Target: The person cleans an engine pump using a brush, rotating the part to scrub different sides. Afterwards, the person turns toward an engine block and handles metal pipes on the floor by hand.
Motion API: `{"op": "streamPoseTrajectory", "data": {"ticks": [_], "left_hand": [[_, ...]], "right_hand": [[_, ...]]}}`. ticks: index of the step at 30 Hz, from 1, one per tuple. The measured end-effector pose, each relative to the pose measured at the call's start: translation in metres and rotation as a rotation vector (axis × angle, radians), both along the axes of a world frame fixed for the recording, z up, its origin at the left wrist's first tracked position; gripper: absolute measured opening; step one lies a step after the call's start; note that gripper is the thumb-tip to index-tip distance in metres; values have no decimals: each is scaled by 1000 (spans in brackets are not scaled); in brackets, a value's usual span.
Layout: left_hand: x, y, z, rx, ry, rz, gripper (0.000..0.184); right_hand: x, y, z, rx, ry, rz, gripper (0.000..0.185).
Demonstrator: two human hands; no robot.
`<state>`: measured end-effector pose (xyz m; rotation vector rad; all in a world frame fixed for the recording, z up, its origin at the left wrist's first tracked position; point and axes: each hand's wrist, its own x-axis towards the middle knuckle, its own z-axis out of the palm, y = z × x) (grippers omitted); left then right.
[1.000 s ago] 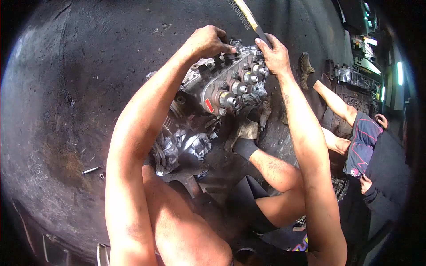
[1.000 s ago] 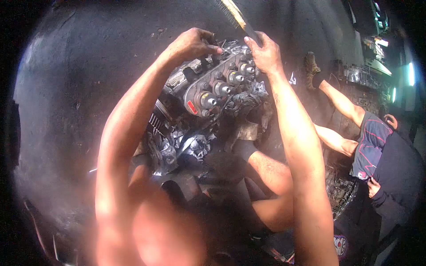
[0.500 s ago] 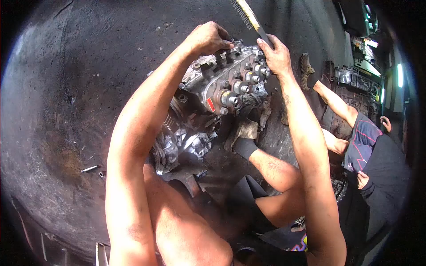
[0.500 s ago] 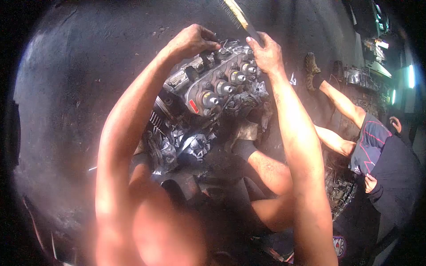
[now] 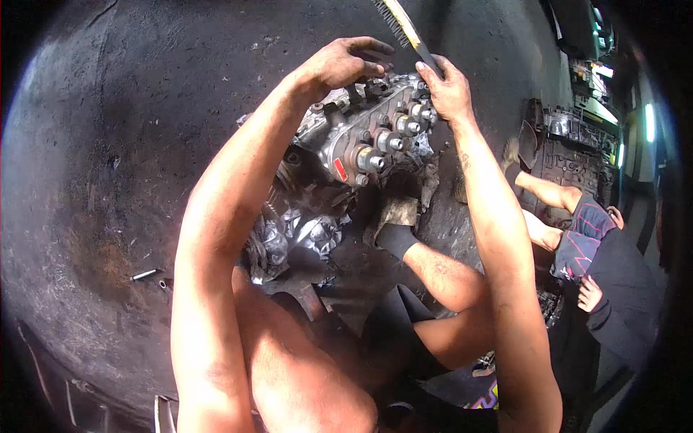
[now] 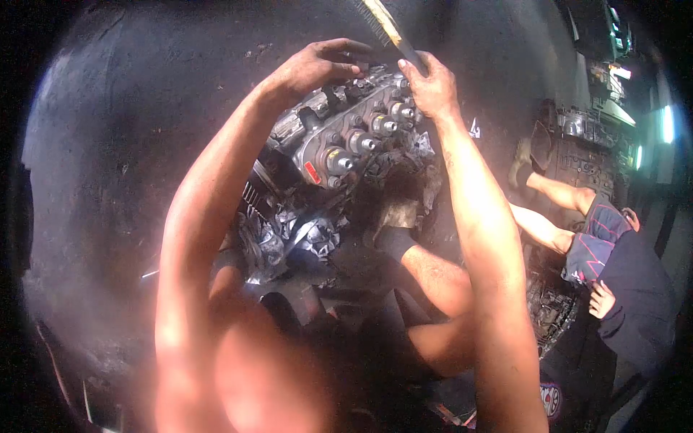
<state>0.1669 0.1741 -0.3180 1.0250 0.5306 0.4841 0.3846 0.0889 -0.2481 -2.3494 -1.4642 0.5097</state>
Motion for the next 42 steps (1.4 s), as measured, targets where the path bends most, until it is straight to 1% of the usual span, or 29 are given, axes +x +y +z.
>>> {"op": "streamPoseTrajectory", "data": {"ticks": [3, 5, 6, 8, 9, 10, 11, 12, 13, 14, 15, 16, 17, 18, 20, 21, 22, 24, 26, 30, 32, 33, 35, 37, 40, 42], "left_hand": [[6, -1, -9, -29, -19, -2, 47], [6, 1, -10, 108, 73, -86, 51], [5, 2, -10, 178, 116, -131, 54], [-7, 0, 13, 374, 391, -125, 60], [9, -2, -20, 373, 322, -37, 63], [2, -3, -7, 291, 352, -64, 66], [-2, 3, 8, 140, 322, -211, 69], [2, -7, 5, 269, 424, -14, 65], [2, -4, 1, 295, 421, -33, 61], [-2, -6, 13, 243, 505, -35, 59], [-3, -7, 23, 358, 632, -6, 61], [6, -6, 2, 438, 637, 71, 61], [2, -4, -18, 392, 585, -15, 60], [1, -1, -19, 440, 648, -43, 54], [-5, -6, -15, 276, 329, -59, 45], [-5, -6, -15, 177, 222, -57, 42], [-4, -8, -17, 76, 116, -56, 39], [-3, -7, -19, 30, 127, -72, 37], [-2, -5, -20, 138, 364, -111, 37], [-3, -7, -39, 321, 390, -105, 40], [-9, -10, -8, 123, 169, -83, 41], [-11, -10, 4, 25, 57, -71, 42], [-5, -6, -21, 140, 232, -45, 45], [-2, -7, -19, 261, 439, -14, 48], [-5, -6, -20, 302, 529, -72, 49], [-4, -8, -31, 314, 484, -25, 42]], "right_hand": [[6, -2, -2, -16, -4, -12, 47], [5, -2, 1, -22, -13, 1, 47], [4, -2, -4, -10, -14, 14, 44], [3, -2, -9, 27, -64, 11, 38], [-12, 0, 7, -32, 159, -101, 34], [-27, -1, 26, -149, 272, -208, 32], [15, -9, -32, 119, -76, 26, 31], [8, -6, -23, 88, -54, -53, 34], [18, -3, -33, 45, 21, -29, 38], [-5, 0, -11, 31, 104, -75, 39], [0, -1, -25, 162, -8, 25, 39], [-2, -1, -24, 170, -23, 24, 38], [-3, -1, -32, 178, -17, 13, 37], [-3, 0, -32, 186, 0, 8, 36], [-10, 0, -21, 161, 105, -32, 33], [-13, 1, -20, 285, -63, 48, 30], [-13, 0, -18, 252, 1, 20, 30], [-14, -1, -13, 184, 125, -31, 29], [-15, 0, -13, 187, 87, -27, 29], [-14, 0, -14, 159, 81, -38, 29], [-8, -1, -32, 206, 27, -20, 30], [-8, 0, -32, 231, -1, -9, 30], [-8, 0, -31, 207, 21, -10, 30], [-9, -1, -27, 194, 28, -27, 31], [-11, -1, -31, 194, -8, -42, 32], [-9, 1, -32, 211, -87, -4, 33]]}}
